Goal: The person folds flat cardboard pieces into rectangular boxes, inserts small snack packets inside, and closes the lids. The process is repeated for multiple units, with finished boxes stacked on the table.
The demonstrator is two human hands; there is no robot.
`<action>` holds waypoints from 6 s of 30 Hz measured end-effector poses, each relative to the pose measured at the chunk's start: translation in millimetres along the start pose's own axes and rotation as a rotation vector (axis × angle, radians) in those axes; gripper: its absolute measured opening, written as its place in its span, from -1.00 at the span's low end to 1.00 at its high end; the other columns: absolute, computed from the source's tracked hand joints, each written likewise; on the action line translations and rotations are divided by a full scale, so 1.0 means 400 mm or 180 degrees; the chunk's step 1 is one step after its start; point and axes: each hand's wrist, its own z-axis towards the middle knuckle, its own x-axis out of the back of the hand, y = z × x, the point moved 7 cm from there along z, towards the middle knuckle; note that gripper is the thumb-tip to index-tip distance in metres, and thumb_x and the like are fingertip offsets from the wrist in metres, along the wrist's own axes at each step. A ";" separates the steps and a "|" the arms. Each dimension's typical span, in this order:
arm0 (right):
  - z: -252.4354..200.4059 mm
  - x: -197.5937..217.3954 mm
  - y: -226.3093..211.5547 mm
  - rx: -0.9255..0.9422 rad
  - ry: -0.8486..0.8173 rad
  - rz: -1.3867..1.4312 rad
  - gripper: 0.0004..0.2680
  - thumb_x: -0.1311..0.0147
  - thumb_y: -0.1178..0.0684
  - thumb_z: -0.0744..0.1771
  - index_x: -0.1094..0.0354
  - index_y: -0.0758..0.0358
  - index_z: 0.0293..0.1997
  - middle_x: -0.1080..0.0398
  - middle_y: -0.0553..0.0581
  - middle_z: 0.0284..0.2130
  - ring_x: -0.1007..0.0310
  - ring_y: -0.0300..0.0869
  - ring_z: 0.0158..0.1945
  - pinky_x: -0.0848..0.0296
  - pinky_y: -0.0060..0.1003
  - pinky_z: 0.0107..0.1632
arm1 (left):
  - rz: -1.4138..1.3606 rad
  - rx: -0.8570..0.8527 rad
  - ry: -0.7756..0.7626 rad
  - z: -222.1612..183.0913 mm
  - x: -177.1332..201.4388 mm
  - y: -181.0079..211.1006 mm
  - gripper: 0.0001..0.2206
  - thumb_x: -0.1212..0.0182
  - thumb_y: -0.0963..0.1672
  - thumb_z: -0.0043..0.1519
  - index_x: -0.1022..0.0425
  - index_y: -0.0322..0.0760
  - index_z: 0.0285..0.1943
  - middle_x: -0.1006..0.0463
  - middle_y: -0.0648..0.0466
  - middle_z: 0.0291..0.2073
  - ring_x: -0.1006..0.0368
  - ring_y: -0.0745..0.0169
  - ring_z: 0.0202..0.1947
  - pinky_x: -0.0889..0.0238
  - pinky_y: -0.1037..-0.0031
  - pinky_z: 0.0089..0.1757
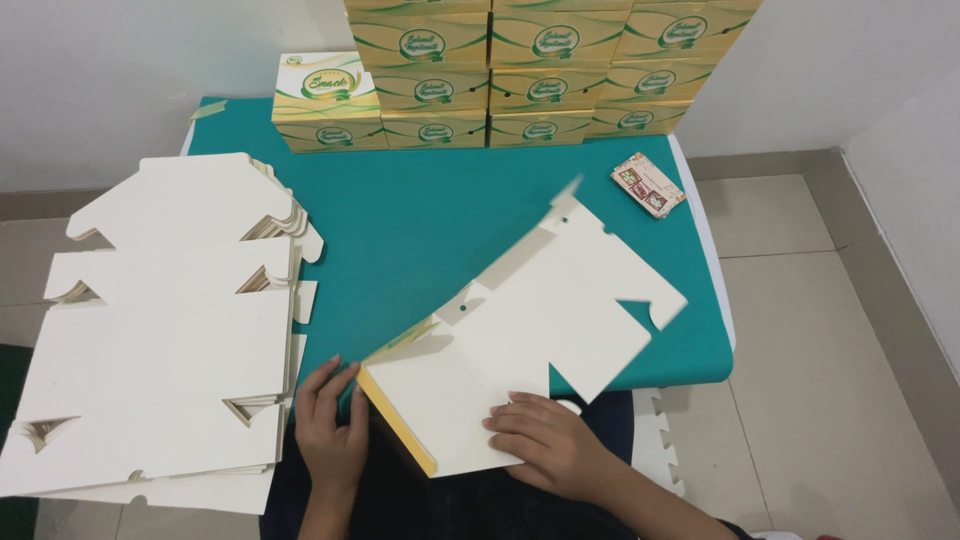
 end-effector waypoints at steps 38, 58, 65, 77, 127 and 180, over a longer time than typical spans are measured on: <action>0.113 -0.129 0.154 -0.0624 0.0243 -0.1297 -0.80 0.08 0.33 0.27 -0.34 0.46 -0.04 -0.35 0.27 -0.10 -0.35 0.02 0.02 -0.32 -0.07 0.15 | 0.3166 -0.0830 -0.2050 -0.054 -0.234 -0.023 -0.53 0.06 -0.07 0.19 -0.18 -0.31 0.28 -0.31 0.00 0.12 -0.17 0.01 0.23 -0.08 0.23 0.17; 0.017 -0.069 0.146 -0.0961 -0.0728 -0.1072 -0.57 -0.12 0.03 0.29 -0.09 0.20 0.29 -0.03 0.13 0.31 0.02 -0.07 0.37 0.38 0.22 0.31 | 0.3756 -0.0772 -0.2082 -0.067 -0.254 -0.010 -0.49 0.17 -0.02 0.25 -0.13 -0.39 0.34 -0.30 0.03 0.09 -0.23 0.18 0.10 -0.20 0.48 0.00; -0.029 0.030 0.204 -0.1380 -0.0591 -0.0861 -0.63 -0.04 -0.07 0.31 -0.16 0.19 0.23 -0.21 0.13 0.20 -0.13 -0.07 0.28 0.03 -0.06 0.31 | 0.3204 -0.0600 -0.1898 -0.030 -0.211 0.027 -0.45 0.07 0.08 0.19 -0.23 -0.33 0.26 -0.35 0.05 0.01 -0.30 0.18 0.02 -0.27 0.46 -0.03; -0.030 0.031 0.251 -0.1675 -0.0467 -0.0775 -0.54 -0.06 0.22 0.22 -0.13 0.08 0.26 -0.30 0.15 0.10 -0.26 0.03 0.13 -0.21 -0.08 0.15 | 0.1823 -0.1170 -0.1722 -0.070 -0.320 0.197 -0.25 0.12 0.25 0.15 -0.14 -0.34 0.30 -0.08 -0.13 0.34 0.07 -0.09 0.37 0.14 0.13 0.25; 0.024 0.057 0.195 -0.1150 0.0225 -0.2033 -0.83 0.02 0.19 0.26 -0.40 0.19 -0.11 -0.39 0.01 -0.26 -0.33 -0.08 -0.10 0.16 0.22 0.32 | 0.2504 -0.1094 -0.1980 -0.084 -0.385 0.184 0.06 0.11 0.46 -0.26 -0.12 -0.07 0.34 -0.22 -0.16 0.22 -0.08 -0.22 0.27 0.02 -0.03 0.16; -0.200 -0.010 0.344 -0.2067 -0.0466 -0.2801 -0.59 0.02 0.14 0.25 -0.10 0.39 0.25 -0.13 0.25 0.24 -0.05 0.04 0.33 -0.31 -0.21 0.15 | 0.0932 -0.1767 -0.2045 -0.075 -0.459 0.331 -0.15 -0.08 0.24 0.04 -0.13 -0.42 0.34 -0.09 -0.14 0.34 0.09 -0.17 0.37 0.23 0.03 0.28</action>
